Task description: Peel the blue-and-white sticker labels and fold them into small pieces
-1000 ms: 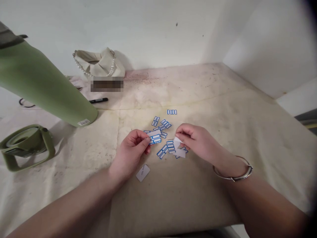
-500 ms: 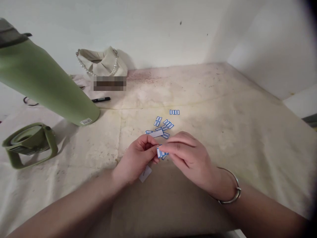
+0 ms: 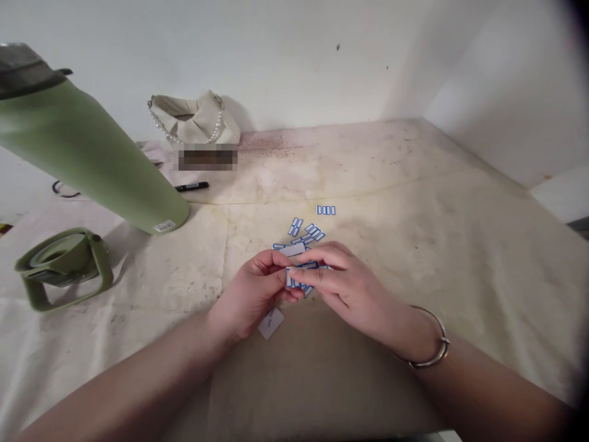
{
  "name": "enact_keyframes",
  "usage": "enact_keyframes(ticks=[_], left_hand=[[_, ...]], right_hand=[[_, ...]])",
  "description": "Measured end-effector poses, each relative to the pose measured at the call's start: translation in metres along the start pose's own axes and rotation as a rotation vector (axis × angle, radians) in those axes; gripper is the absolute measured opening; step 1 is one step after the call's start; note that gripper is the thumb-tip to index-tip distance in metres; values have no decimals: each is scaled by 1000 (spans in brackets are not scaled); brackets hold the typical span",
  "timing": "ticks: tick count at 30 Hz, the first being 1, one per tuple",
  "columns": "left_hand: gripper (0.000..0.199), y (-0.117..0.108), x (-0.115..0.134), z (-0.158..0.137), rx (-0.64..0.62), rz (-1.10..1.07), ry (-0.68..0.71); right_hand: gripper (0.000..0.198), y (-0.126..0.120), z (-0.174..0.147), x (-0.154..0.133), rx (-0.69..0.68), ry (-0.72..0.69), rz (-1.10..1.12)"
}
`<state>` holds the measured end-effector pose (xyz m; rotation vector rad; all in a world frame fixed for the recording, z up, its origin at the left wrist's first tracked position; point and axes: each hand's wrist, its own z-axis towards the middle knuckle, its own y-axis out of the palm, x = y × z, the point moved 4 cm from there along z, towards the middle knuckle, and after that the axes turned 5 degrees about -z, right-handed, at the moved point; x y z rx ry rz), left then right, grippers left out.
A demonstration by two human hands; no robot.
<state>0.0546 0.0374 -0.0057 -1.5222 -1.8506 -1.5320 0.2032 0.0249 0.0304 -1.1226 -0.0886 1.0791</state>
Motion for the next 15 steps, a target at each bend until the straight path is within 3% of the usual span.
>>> enact_keyframes(ticks=[7,15], left_hand=[[24,0,1,1,-41,50,-50],[21,-2,0,1,-60,65,-79]], right_hand=[[35,-2,-3,6,-104,12,92],[32,1,-4,9,-110,50,133]])
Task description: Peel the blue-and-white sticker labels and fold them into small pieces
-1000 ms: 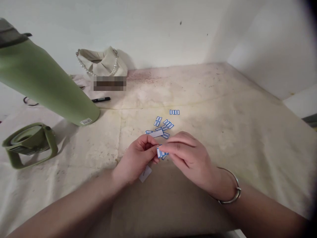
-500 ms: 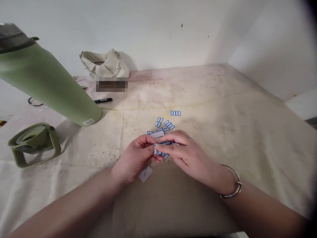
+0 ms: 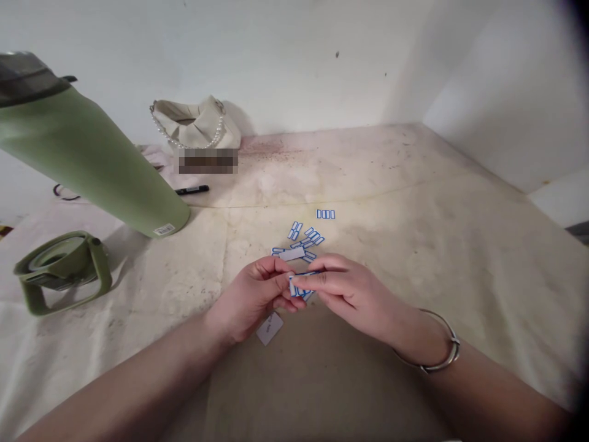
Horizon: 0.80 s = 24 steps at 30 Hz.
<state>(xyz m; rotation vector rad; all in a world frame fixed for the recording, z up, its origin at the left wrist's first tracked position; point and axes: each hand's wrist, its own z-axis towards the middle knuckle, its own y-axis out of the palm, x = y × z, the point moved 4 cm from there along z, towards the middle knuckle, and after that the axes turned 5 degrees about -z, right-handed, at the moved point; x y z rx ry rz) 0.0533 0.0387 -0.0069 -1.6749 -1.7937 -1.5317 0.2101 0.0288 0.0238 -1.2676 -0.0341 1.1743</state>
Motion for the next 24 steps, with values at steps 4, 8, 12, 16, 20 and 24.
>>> enact_keyframes(ticks=[4,8,12,16,20,24], left_hand=[[21,0,0,-1,-19,14,-3],[24,2,0,-2,-44,75,44],[20,3,-1,-2,-51,138,91],[15,2,1,0,-8,203,163],[13,1,2,-1,46,290,252],[7,3,3,-3,38,403,286]], right_hand=[[32,0,1,-1,-4,12,-24],[33,1,2,1,-13,44,-26],[37,2,1,2,-32,125,72],[54,3,-2,2,-35,272,290],[48,7,-4,10,-6,506,432],[13,11,-1,15,-81,611,358]])
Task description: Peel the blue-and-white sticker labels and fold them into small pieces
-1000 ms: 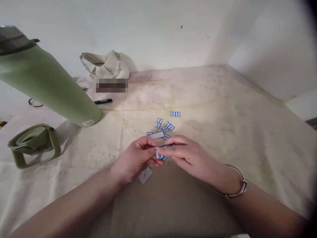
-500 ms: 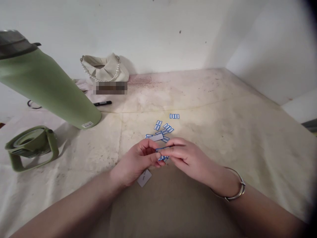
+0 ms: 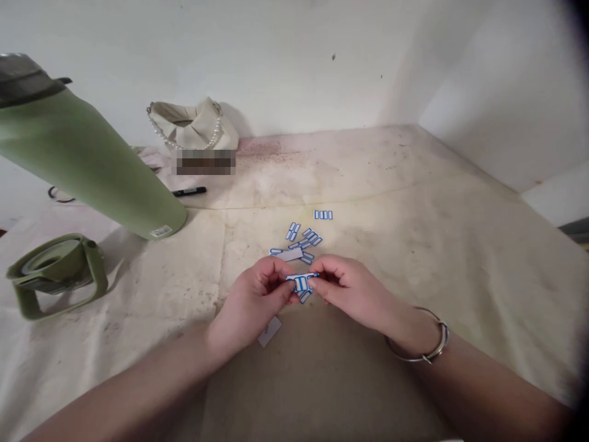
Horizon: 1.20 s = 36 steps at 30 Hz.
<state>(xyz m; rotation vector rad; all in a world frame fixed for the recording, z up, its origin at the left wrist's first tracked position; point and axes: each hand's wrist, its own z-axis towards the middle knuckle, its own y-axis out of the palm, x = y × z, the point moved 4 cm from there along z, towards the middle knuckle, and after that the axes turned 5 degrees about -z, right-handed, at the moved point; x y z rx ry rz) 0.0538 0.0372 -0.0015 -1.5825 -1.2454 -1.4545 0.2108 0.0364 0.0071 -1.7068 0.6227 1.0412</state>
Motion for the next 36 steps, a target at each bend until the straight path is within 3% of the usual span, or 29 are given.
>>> enact_keyframes(ticks=[7,10,15,17,20,22,29,36], left_hand=[[26,3,7,-4,-28,180,94],[15,1,6,-5,-42,287,96],[12,-3,1,-3,-39,154,7],[12,-5,0,-1,13,40,-29],[12,-7,-1,2,130,-107,-42],[13,-8,0,4,182,-148,-43],[13,-14,-2,5,218,-49,-27],[14,-14,-1,5,219,-12,-5]], right_hand=[[13,4,1,-1,-39,56,58],[13,6,1,0,-53,39,77],[13,2,-2,-2,-88,-4,31],[11,-9,-2,-2,-19,-44,-21],[12,-32,-2,2,197,-65,-195],[13,-41,-1,8,248,-45,-331],[35,-22,1,16,105,-156,-550],[7,-20,7,13,74,-171,-531]])
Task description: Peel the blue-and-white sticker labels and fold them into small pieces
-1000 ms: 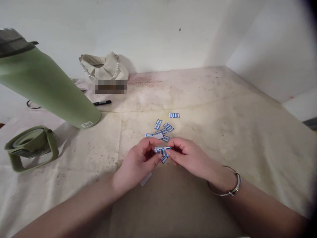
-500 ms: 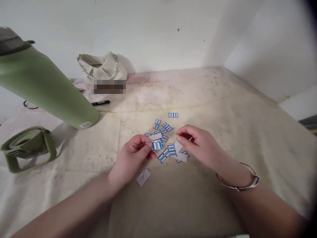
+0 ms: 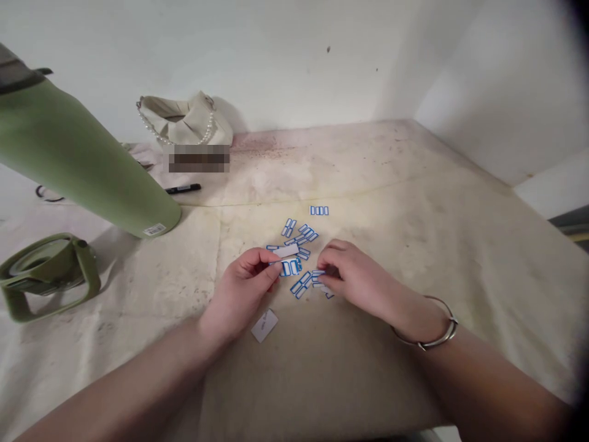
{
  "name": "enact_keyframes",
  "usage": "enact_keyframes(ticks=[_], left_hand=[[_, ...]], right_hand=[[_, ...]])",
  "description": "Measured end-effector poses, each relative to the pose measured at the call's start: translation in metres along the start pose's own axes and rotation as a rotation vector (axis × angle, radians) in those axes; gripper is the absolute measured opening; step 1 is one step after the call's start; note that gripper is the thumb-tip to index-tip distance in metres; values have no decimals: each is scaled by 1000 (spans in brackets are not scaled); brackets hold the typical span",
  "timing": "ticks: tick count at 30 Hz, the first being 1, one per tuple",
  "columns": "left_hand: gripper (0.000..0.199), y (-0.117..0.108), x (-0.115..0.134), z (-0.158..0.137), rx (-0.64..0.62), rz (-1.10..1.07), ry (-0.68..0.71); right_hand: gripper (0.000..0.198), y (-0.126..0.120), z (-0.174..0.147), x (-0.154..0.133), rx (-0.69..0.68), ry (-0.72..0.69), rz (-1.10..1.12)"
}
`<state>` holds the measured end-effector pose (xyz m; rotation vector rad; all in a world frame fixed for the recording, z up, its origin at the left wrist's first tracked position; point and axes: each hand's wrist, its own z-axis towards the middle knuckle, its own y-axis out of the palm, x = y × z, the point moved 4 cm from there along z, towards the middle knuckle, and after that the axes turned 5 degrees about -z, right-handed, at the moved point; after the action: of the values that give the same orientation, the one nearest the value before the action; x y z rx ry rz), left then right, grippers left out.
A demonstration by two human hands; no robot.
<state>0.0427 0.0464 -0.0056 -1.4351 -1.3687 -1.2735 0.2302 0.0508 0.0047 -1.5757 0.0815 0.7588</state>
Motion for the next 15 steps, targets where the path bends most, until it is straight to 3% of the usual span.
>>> enact_keyframes(ticks=[8,15], left_hand=[[14,2,-5,0,38,-205,-84],[13,13,-5,-6,-75,-211,-106]], right_hand=[[11,-3,-10,-17,-116,241,602],[19,12,-6,-30,17,332,656]])
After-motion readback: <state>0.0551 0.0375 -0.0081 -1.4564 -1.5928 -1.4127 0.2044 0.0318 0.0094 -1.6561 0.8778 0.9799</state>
